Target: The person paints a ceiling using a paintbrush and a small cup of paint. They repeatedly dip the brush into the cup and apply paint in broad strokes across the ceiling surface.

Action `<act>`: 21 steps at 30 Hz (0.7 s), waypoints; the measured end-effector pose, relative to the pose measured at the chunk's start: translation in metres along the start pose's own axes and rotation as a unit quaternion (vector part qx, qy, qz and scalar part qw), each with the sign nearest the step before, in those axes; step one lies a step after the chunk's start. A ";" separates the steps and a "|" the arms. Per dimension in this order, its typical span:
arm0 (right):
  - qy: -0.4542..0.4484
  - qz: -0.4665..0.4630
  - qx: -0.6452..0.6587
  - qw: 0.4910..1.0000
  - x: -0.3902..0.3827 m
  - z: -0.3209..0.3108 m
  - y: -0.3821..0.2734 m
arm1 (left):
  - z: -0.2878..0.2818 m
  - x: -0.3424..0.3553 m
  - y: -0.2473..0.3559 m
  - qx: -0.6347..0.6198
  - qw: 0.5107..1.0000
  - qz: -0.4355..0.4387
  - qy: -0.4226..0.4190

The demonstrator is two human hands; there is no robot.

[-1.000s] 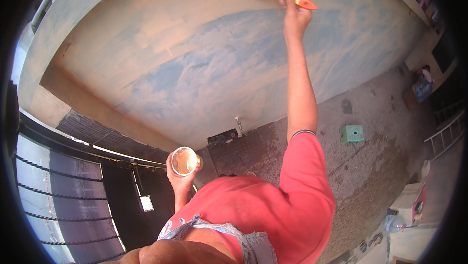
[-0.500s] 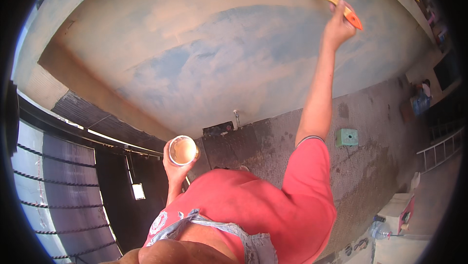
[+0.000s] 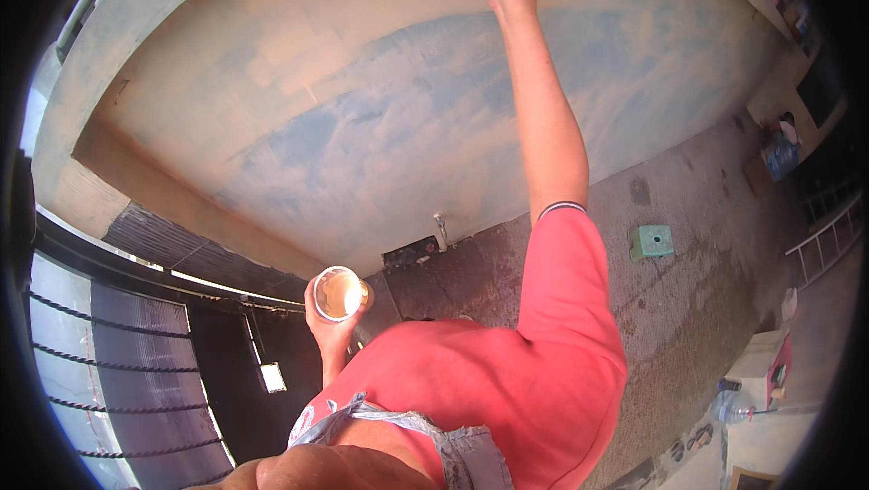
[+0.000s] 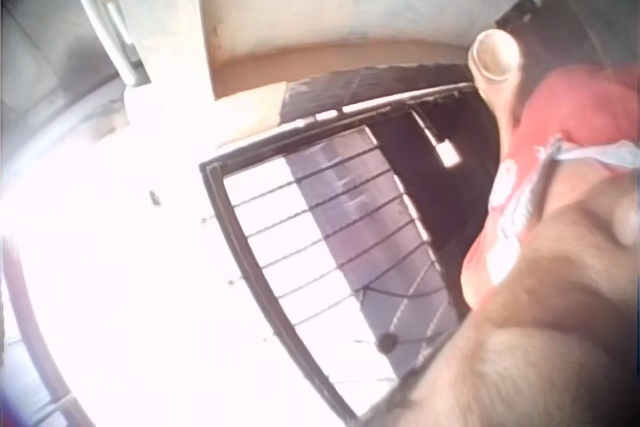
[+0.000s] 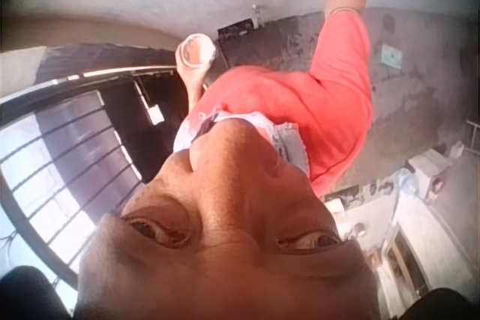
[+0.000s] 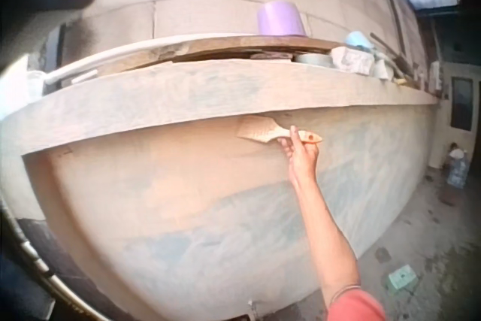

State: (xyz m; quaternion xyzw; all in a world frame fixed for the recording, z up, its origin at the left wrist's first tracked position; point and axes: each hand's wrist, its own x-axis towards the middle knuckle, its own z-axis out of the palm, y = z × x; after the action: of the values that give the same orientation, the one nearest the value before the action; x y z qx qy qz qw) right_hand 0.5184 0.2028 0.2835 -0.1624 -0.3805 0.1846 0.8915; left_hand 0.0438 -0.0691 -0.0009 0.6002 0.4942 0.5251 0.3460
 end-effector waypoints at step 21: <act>0.218 -0.090 -0.016 0.972 0.000 -0.095 -0.087 | 0.015 0.006 0.001 0.007 1.000 -0.010 0.002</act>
State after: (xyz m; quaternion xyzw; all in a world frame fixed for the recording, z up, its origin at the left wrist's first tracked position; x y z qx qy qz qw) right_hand 0.6067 0.1118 0.2581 -0.1783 -0.1931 0.0578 0.9631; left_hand 0.0585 -0.0623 -0.0017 0.5967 0.5042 0.5193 0.3464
